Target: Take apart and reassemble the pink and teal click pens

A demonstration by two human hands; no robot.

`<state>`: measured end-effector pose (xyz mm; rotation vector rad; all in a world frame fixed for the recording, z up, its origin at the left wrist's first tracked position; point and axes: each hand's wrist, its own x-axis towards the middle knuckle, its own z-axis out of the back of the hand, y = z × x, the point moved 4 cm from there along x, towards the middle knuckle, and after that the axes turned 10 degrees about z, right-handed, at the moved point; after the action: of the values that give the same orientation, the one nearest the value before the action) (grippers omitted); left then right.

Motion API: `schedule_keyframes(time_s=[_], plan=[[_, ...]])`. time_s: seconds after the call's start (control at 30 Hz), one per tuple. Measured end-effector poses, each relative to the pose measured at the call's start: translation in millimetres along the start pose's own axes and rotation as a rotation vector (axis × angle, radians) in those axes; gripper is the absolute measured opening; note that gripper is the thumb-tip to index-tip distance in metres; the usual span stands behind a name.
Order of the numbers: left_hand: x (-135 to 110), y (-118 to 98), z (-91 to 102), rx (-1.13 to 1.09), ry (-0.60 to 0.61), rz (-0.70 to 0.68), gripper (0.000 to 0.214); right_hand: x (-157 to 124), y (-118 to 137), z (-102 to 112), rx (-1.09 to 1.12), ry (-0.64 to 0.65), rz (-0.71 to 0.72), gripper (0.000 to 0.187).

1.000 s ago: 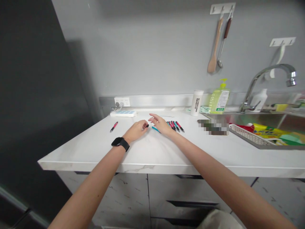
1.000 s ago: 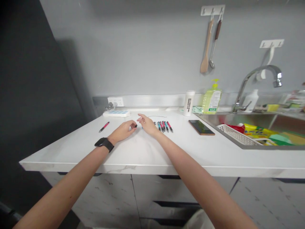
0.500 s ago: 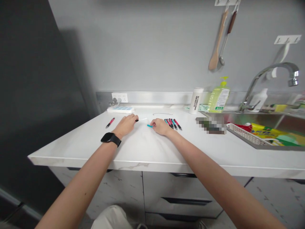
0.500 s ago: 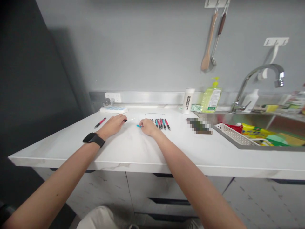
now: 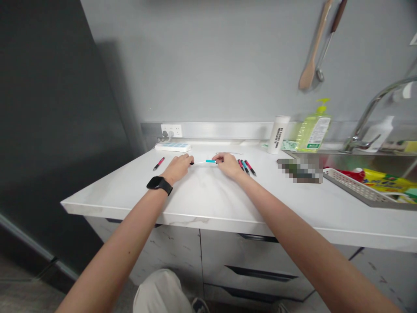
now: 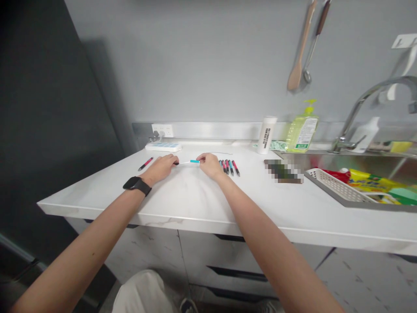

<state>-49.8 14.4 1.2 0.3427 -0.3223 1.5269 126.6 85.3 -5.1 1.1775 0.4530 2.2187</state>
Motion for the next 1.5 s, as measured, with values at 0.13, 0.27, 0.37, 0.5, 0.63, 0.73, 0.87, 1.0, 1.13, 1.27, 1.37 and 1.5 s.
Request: schedule_keyframes(time_s=[0.13, 0.27, 0.37, 0.5, 0.63, 0.73, 0.87, 1.0, 1.13, 1.27, 1.37, 1.5], plan=[[-2.0, -9.2, 4.9, -0.006, -0.003, -0.032, 0.023, -2.2, 6.0, 0.2, -0.001, 0.015, 0.003, 0.027], [-1.6, -17.3, 5.1, -0.131, -0.036, -0.082, 0.018, -0.9, 7.0, 1.0, 0.045, -0.023, 0.003, 0.023], [0.0, -23.6, 1.7, -0.407, -0.036, -0.101, 0.015, 3.7, 2.0, 2.3, 0.174, -0.111, -0.026, 0.019], [2.2, -30.4, -6.0, -0.751, 0.016, -0.04, 0.013, 8.2, -7.3, 4.1, 0.446, -0.237, -0.139, 0.029], [4.6, -32.5, -13.7, -0.984, 0.119, 0.001, 0.029, 7.3, -7.9, 6.9, 0.614, -0.334, -0.191, 0.046], [6.9, -28.4, -17.9, -1.064, 0.18, 0.079, 0.033, 5.8, -4.1, 7.6, 0.696, -0.353, -0.2, 0.046], [6.5, -27.3, -19.1, -1.08, 0.252, 0.132, 0.026, 5.1, 2.9, 8.2, 0.78, -0.334, -0.166, 0.042], [2.8, -32.2, -17.0, -1.141, 0.327, 0.12, 0.029, 4.8, 6.6, 9.6, 0.84, -0.325, -0.137, 0.041], [1.1, -33.8, -17.3, -1.195, 0.367, 0.115, 0.029, 5.5, 9.1, 9.2, 0.888, -0.264, -0.122, 0.038], [2.4, -31.5, -20.4, -1.24, 0.358, 0.117, 0.029, 6.3, 9.9, 8.9, 0.935, -0.218, -0.107, 0.037], [3.0, -30.9, -21.4, -1.237, 0.348, 0.116, 0.03, 6.1, 7.8, 9.7, 0.877, -0.222, -0.111, 0.04], [3.4, -31.7, -21.8, -1.224, 0.354, 0.13, 0.032, 4.5, 6.4, 12.2, 0.698, -0.227, -0.167, 0.035]])
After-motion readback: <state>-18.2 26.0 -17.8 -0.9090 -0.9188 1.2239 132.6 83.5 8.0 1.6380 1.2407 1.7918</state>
